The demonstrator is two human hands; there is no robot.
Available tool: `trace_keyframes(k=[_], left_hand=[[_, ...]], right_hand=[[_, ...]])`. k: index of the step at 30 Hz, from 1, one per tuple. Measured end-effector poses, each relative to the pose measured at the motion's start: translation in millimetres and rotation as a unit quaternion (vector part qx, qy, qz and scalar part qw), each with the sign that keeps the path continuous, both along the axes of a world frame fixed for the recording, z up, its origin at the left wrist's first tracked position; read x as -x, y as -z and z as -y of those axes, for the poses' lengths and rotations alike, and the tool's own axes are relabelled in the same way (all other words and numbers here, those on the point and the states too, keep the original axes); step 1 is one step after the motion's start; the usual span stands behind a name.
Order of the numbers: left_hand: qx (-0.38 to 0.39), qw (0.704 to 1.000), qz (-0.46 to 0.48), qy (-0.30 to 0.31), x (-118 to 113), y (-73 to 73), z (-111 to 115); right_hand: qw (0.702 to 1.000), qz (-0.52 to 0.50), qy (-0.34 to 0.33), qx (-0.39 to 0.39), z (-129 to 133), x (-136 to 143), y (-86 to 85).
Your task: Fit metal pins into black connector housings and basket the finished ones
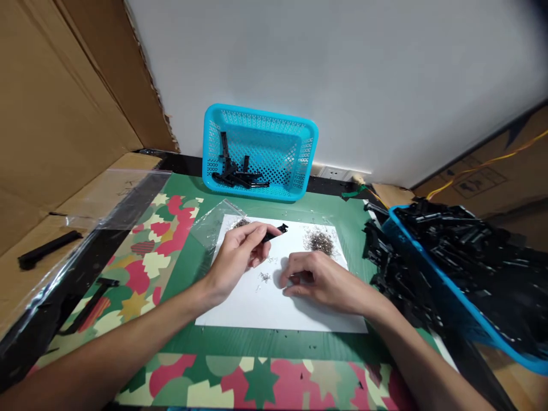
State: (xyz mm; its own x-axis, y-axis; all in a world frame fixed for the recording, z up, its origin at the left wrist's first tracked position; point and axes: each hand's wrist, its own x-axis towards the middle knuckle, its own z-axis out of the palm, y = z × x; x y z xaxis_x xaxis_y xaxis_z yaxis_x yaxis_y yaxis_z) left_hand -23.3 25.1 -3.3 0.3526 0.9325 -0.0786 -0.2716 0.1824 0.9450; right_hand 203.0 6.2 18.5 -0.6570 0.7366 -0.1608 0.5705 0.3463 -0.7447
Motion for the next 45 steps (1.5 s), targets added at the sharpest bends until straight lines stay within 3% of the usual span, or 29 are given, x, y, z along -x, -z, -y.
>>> trace_keyframes(k=[6,10,16,27,31,38,45], left_hand=[[0.037,0.998,0.044,0.028,-2,-0.8,2],[0.042,0.998,0.040,0.033,-2,-2.4,2],[0.075,0.995,0.031,0.064,-2,-9.6,5],[0.055,0.995,0.025,0.076,-3,-2.7,7],[0.060,0.994,0.019,0.090,-3,-1.8,8],[0.087,0.989,0.017,0.116,-2,0.3,9],[0.078,0.982,0.048,0.166,-3,4.8,11]], right_hand=[[1.000,-0.008,-0.003,-0.012,4,0,-8.4],[0.991,-0.097,0.088,0.025,7,-2,-13.8],[0.936,-0.287,0.190,0.076,2,-5,-5.5],[0.896,-0.382,0.172,0.145,-1,-9,-0.1],[0.896,-0.396,0.180,0.087,-3,-6,-1.1],[0.890,-0.366,0.215,0.166,-1,-3,2.2],[0.911,-0.336,0.190,0.149,3,7,1.1]])
